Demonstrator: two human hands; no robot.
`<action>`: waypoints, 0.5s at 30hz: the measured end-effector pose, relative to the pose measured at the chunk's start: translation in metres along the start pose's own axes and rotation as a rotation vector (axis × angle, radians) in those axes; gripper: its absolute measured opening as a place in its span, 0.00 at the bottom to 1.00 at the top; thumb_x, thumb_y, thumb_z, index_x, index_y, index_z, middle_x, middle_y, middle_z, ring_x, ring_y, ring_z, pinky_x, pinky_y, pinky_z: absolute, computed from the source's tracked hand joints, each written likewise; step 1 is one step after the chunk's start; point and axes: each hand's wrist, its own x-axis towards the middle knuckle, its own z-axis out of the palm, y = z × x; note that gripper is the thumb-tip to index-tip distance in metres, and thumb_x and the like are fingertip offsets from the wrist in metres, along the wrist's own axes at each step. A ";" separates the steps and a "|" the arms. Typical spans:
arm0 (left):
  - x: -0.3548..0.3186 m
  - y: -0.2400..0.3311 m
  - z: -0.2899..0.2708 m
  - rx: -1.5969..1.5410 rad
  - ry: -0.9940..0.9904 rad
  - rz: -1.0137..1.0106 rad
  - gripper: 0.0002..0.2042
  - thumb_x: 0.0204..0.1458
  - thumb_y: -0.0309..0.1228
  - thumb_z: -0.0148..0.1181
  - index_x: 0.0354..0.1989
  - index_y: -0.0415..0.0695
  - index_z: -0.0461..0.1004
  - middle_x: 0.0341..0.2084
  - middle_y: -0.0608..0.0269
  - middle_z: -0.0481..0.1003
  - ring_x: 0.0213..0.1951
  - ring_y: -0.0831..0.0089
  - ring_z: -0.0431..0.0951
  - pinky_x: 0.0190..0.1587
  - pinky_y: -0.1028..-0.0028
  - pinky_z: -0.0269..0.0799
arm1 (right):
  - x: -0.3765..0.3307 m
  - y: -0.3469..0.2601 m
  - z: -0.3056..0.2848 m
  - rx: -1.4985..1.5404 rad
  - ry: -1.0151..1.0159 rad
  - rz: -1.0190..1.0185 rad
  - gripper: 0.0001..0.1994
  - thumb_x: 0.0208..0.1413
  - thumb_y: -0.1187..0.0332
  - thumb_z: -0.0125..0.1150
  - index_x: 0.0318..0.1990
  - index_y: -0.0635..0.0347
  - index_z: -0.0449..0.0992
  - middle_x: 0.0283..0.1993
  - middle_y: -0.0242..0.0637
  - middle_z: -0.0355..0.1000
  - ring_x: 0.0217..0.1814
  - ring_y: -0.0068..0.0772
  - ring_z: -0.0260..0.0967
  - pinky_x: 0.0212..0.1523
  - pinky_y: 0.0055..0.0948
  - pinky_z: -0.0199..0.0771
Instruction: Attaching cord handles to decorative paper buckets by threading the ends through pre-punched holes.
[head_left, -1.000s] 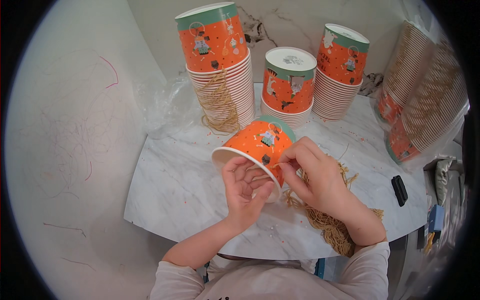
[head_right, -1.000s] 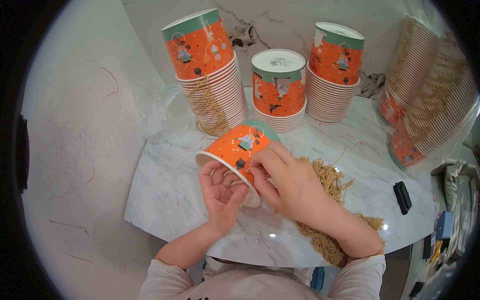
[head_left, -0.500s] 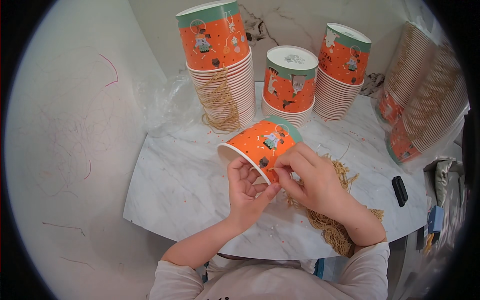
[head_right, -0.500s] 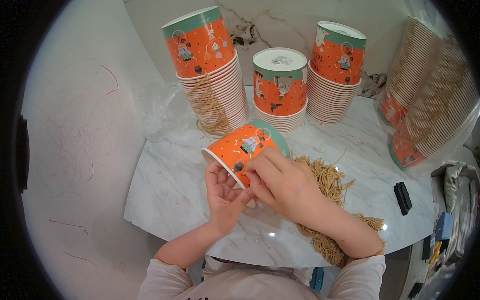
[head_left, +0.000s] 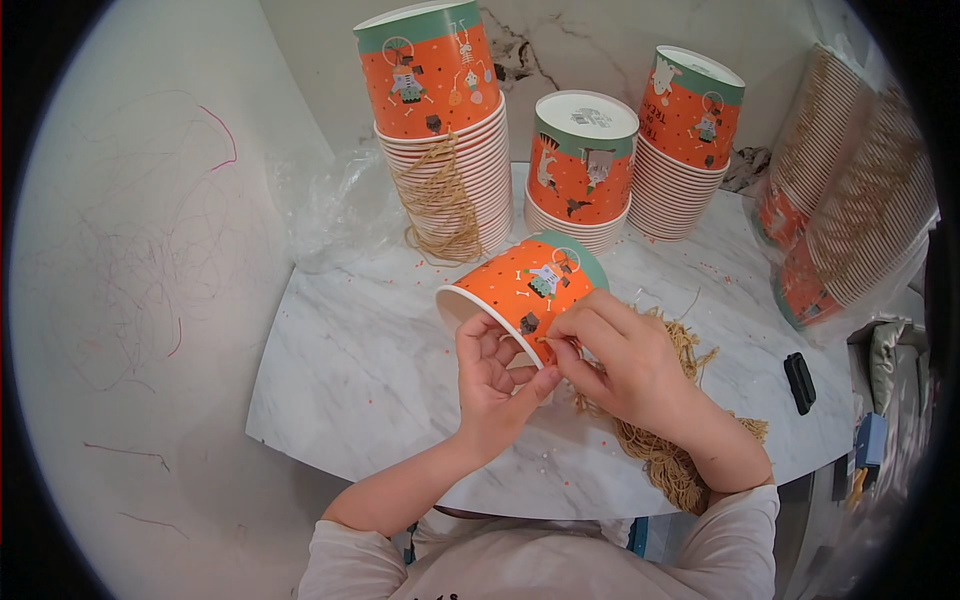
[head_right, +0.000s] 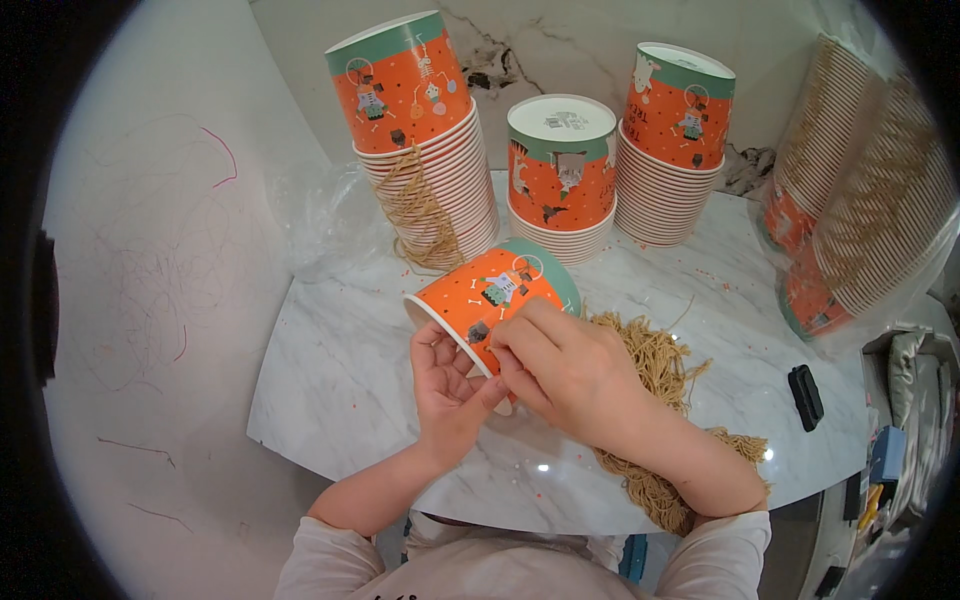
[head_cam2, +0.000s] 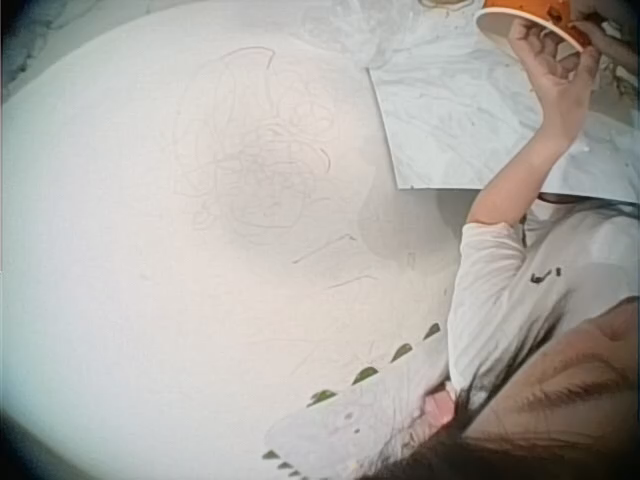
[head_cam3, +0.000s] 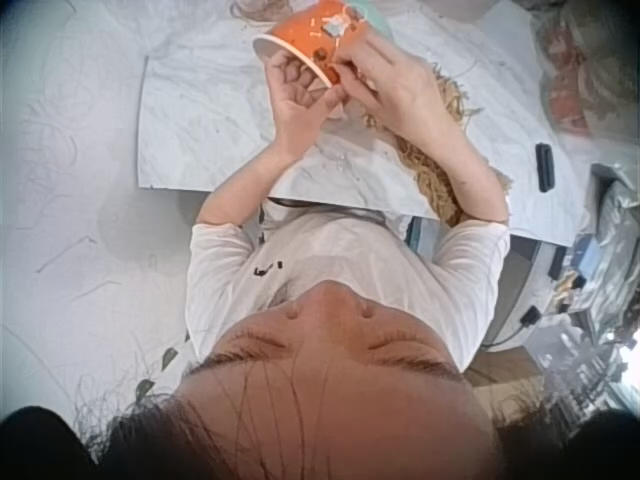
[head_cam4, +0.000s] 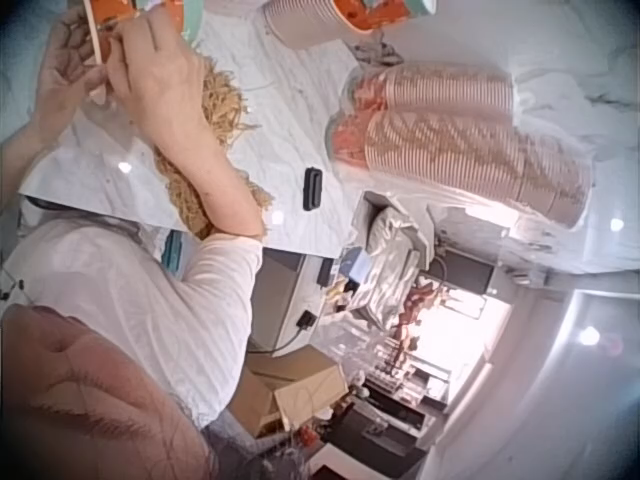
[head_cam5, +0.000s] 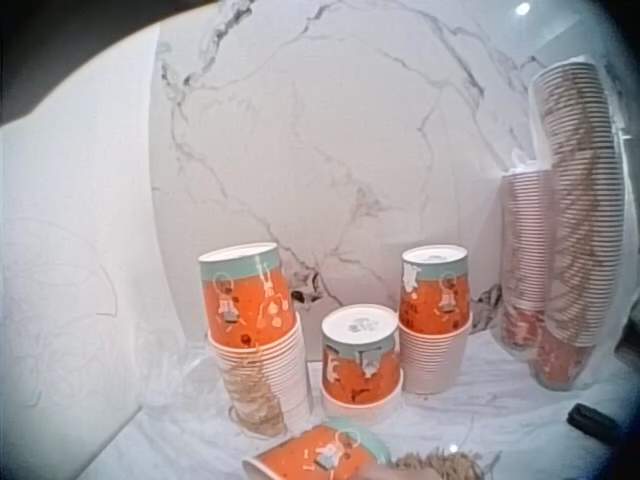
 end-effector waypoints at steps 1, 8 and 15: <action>0.000 0.000 0.000 0.000 0.001 -0.003 0.36 0.52 0.14 0.65 0.65 0.42 0.49 0.61 0.52 0.62 0.60 0.65 0.71 0.50 0.73 0.82 | 0.000 0.000 0.000 0.000 -0.001 0.001 0.08 0.52 0.73 0.67 0.39 0.59 0.76 0.35 0.36 0.71 0.28 0.37 0.74 0.25 0.34 0.75; 0.000 0.000 0.001 -0.007 0.001 -0.009 0.36 0.52 0.14 0.65 0.65 0.42 0.49 0.60 0.52 0.62 0.60 0.64 0.71 0.50 0.72 0.82 | 0.000 -0.001 0.000 0.002 0.000 0.013 0.08 0.53 0.73 0.67 0.39 0.59 0.75 0.35 0.36 0.71 0.28 0.38 0.74 0.25 0.34 0.75; 0.000 0.000 0.001 -0.027 0.005 -0.012 0.36 0.51 0.14 0.65 0.65 0.42 0.49 0.60 0.52 0.62 0.59 0.65 0.72 0.51 0.72 0.83 | 0.000 -0.001 -0.002 -0.017 -0.024 0.006 0.08 0.52 0.73 0.67 0.39 0.59 0.75 0.35 0.36 0.71 0.29 0.38 0.74 0.26 0.34 0.75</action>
